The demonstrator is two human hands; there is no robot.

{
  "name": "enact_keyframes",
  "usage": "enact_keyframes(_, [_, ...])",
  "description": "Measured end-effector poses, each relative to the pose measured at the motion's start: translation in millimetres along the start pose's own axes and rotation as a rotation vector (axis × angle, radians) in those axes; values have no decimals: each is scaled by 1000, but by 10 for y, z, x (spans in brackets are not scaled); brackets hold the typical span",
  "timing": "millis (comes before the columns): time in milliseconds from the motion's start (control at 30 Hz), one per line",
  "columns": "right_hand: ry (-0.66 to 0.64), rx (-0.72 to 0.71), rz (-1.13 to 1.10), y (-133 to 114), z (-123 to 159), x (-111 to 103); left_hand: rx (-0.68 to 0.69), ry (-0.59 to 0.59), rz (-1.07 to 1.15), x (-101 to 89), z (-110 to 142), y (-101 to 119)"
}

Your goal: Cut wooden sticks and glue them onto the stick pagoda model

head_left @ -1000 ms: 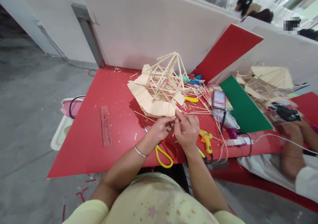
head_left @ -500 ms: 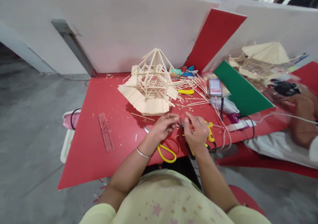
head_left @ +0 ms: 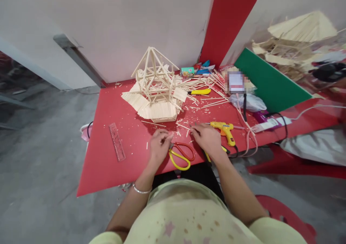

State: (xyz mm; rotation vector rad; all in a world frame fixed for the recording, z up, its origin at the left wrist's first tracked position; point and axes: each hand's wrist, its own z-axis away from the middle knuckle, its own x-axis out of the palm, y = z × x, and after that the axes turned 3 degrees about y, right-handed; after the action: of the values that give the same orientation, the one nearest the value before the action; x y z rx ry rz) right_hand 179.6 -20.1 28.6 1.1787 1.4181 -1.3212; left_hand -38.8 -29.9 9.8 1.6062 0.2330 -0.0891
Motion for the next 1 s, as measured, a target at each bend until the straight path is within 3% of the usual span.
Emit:
enact_keyframes(100, [-53,18,38,-19,-252,-62,-55,62,40,-46,-30,-7])
enact_keyframes(267, [-79,97,72,15,-785,-113,-119,21,63,-29,-16,-32])
enact_keyframes(533, [-166,43,107,15,-1422,135,-73,-36,61,-9,27,-90])
enact_keyframes(833, [-211,-13,108,90,-1672,362,-93,-108,123,43,-34,-3])
enact_keyframes(1000, [-165,-14,-23,220,-1577,274,-120,-160,185,191,-56,9])
